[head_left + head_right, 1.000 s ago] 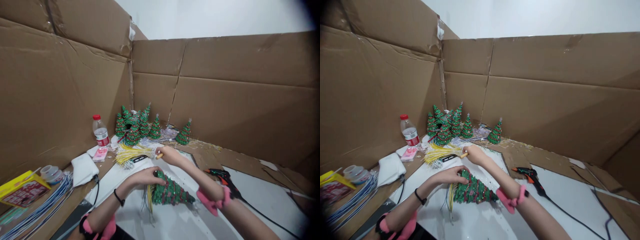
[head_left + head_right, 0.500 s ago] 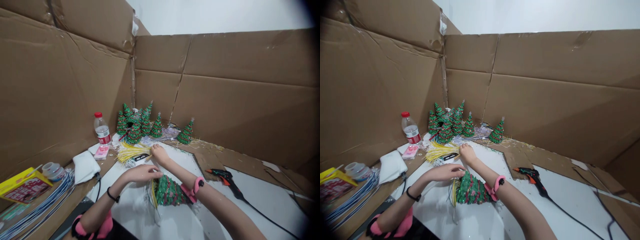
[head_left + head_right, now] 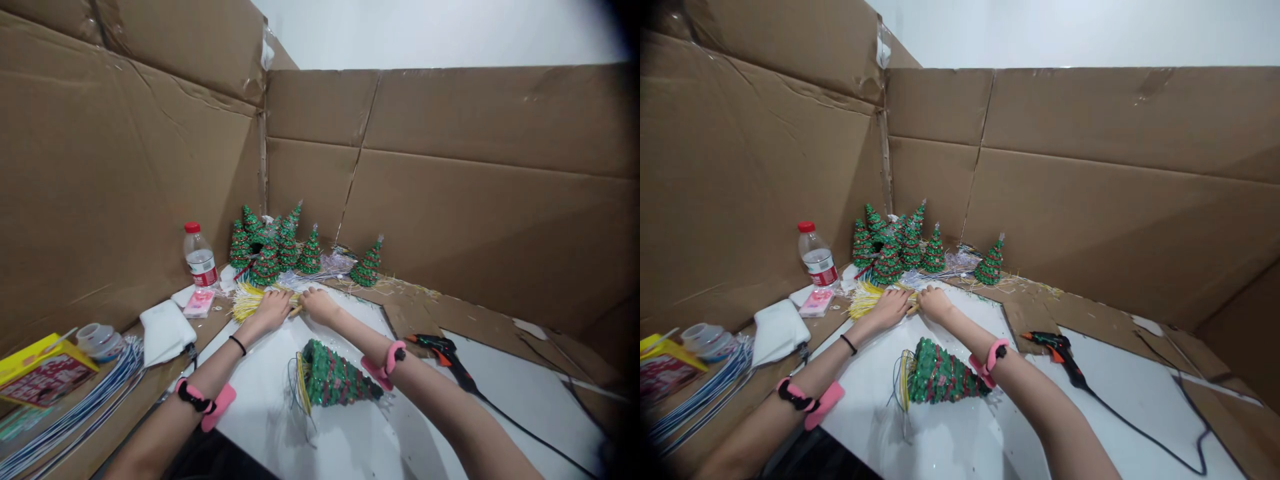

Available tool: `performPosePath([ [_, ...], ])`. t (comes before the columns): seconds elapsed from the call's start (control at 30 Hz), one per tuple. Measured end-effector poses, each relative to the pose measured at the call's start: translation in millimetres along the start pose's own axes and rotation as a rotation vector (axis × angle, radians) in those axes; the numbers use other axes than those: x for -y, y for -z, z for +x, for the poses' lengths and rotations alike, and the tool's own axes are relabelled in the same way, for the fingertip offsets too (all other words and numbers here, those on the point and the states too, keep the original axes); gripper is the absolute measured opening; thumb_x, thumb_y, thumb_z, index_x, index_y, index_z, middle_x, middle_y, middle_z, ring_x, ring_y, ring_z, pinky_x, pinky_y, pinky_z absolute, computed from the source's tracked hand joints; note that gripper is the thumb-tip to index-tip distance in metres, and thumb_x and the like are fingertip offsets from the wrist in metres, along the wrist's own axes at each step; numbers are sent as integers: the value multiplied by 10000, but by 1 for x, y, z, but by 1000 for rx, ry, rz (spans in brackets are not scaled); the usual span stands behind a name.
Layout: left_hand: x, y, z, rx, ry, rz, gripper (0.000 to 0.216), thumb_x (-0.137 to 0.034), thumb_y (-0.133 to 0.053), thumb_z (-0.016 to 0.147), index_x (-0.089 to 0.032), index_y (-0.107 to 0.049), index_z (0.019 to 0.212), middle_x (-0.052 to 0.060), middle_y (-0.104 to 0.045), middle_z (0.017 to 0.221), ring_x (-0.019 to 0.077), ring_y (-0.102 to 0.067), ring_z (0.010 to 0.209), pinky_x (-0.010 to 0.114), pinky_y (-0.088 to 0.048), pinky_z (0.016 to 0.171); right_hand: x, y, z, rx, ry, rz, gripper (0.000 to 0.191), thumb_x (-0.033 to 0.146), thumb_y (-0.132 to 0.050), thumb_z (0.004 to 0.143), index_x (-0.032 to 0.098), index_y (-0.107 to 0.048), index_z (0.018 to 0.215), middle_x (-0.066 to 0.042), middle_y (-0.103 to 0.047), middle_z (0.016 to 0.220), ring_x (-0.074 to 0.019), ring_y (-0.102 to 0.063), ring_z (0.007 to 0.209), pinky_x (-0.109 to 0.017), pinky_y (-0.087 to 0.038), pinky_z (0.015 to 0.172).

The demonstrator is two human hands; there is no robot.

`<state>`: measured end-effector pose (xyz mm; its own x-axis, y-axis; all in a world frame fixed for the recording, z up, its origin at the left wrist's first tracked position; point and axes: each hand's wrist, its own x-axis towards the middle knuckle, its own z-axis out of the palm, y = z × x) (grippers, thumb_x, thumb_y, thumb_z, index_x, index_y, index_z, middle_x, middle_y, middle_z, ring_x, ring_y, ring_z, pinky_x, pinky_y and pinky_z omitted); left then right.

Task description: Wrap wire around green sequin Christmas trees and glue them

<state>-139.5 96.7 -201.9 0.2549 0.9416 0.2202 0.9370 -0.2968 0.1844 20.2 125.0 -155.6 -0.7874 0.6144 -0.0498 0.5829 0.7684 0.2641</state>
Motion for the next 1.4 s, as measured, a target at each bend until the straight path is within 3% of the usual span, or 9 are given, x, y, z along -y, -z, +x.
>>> performPosePath([
  [0.27,8,-16,-3,-23,-29,207,405,-279,-388,917,-127,-423,1291,144,-568,1114,271,-494,1021,388,-319,885,-15,10,-39,57,-32,33,251,57,-492,757,122,-585,981,-138,-637,997,-243,-557,973,-302,-419,757],
  [0.5,12,-17,-3,-49,-65,252,402,-293,-377,923,-144,-431,1292,129,-587,1088,253,-514,991,359,-333,854,-47,-3,-142,106,-268,121,256,11,-483,685,155,-596,864,-96,-667,894,-235,-613,863,-261,-374,624],
  [0.67,8,-15,-5,-74,-83,207,437,-304,-348,916,-91,-440,1286,153,-597,1076,283,-519,983,401,-341,857,-53,-16,-225,121,-493,220,163,82,-451,791,170,-589,800,-88,-670,827,-220,-632,759,-249,-326,563],
  [0.87,-2,0,4,-132,-113,124,503,-120,-369,791,-101,-425,1290,150,-542,1206,280,-454,1121,427,-310,954,-40,-33,-264,-31,-663,366,174,184,-410,871,174,-565,793,-81,-652,860,-199,-608,788,-239,-358,590],
  [1.0,-31,45,13,-201,-212,-87,477,-106,-341,771,-176,-496,1216,77,-551,1213,230,-454,1132,396,-335,969,-45,-24,-263,-179,-685,448,182,215,-373,888,187,-551,857,-65,-637,917,-179,-588,836,-235,-389,663],
  [1.1,-76,96,11,-247,-268,-484,343,-211,-341,867,-203,-546,1142,45,-618,1103,198,-515,1075,370,-379,953,-49,4,-254,-385,-670,572,162,197,-384,859,195,-544,832,-36,-640,819,-167,-581,760,-232,-384,647],
  [1.2,-129,133,3,-212,-333,-652,316,-315,-367,915,-220,-536,1165,38,-623,1104,179,-547,1046,340,-411,923,-47,38,-239,-670,-646,689,120,208,-438,823,191,-535,756,-10,-612,677,-147,-547,632,-220,-360,588],
  [1.3,-168,136,2,-161,-475,-551,301,-345,-419,909,-242,-549,1160,24,-609,1159,179,-524,1086,348,-399,949,-45,60,-219,-777,-610,696,140,264,-490,824,187,-548,722,-2,-606,655,-129,-515,588,-212,-342,554],
  [1.4,-177,114,15,-147,-509,-412,317,-328,-437,906,-229,-529,1192,48,-604,1172,206,-513,1091,401,-396,953,-48,58,-205,-868,-610,805,205,328,-490,844,178,-560,723,-2,-605,652,-120,-505,569,-209,-361,545],
])
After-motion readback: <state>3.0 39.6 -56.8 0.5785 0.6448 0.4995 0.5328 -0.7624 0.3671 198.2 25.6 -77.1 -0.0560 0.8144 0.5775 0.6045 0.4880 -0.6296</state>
